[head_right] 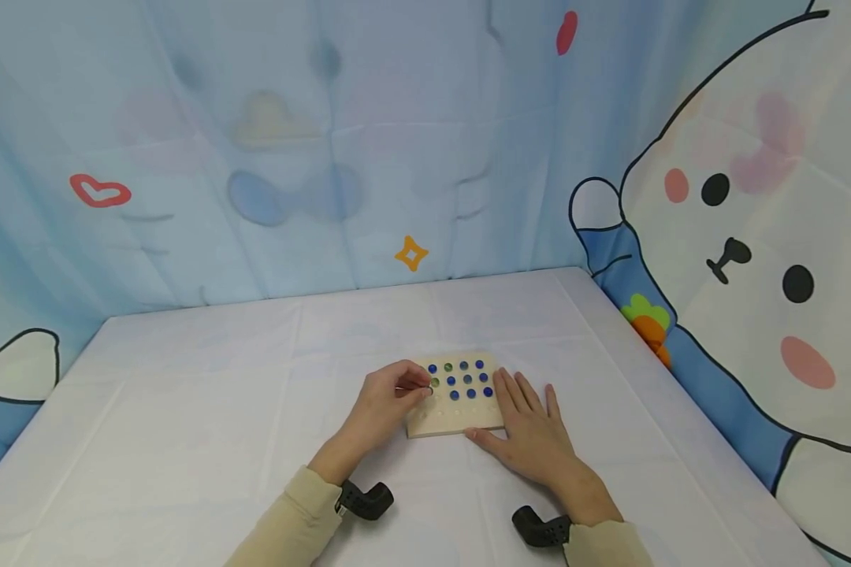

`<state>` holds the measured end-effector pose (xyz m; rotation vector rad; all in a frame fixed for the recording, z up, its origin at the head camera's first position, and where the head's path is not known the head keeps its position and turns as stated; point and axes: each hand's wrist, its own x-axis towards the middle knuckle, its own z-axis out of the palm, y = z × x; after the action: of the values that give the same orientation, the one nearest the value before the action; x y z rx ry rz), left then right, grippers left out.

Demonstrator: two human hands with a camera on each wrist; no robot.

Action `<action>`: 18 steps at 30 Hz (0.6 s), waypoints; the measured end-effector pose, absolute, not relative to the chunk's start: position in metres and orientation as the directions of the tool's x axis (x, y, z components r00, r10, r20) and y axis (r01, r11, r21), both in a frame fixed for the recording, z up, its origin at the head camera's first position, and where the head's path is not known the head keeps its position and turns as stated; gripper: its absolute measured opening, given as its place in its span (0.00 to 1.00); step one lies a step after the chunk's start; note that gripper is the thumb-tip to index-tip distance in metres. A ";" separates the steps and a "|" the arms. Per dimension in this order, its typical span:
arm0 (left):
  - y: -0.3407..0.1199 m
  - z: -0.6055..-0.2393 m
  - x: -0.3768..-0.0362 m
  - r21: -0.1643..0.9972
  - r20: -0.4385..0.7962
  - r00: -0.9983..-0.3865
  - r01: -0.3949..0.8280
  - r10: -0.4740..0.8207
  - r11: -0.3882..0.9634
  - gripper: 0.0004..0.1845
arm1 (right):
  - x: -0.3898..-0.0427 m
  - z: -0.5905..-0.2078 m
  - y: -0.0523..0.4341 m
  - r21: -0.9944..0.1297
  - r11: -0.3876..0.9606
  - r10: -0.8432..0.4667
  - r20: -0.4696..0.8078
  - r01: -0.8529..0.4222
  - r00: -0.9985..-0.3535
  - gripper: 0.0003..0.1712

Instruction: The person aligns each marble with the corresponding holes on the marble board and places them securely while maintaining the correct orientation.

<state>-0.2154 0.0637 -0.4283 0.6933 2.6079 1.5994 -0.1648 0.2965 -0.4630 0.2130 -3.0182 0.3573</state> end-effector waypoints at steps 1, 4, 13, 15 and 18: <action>0.065 -0.428 -0.215 0.847 0.223 -0.901 0.368 0.372 0.384 0.07 | -0.165 -0.463 0.297 -0.225 0.963 -0.127 0.109 -0.149 -0.986 0.62; 0.068 -0.429 -0.215 0.849 0.208 -0.905 0.355 0.370 0.392 0.07 | -0.165 -0.463 0.297 -0.226 0.963 -0.124 0.106 -0.145 -0.987 0.62; 0.074 -0.433 -0.217 0.837 0.211 -0.905 0.362 0.369 0.411 0.06 | -0.165 -0.463 0.296 -0.225 0.964 -0.120 0.100 -0.140 -0.988 0.62; 0.075 -0.434 -0.217 0.839 0.202 -0.909 0.352 0.364 0.415 0.06 | -0.165 -0.463 0.295 -0.224 0.964 -0.121 0.099 -0.140 -0.988 0.62; 0.077 -0.435 -0.218 0.834 0.201 -0.912 0.351 0.358 0.426 0.05 | -0.164 -0.461 0.295 -0.231 0.963 -0.121 0.098 -0.141 -0.988 0.62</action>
<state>-0.2179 0.0767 -0.4354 0.6576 2.6472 1.5446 -0.1644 0.2946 -0.4613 0.2022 -3.0301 0.3650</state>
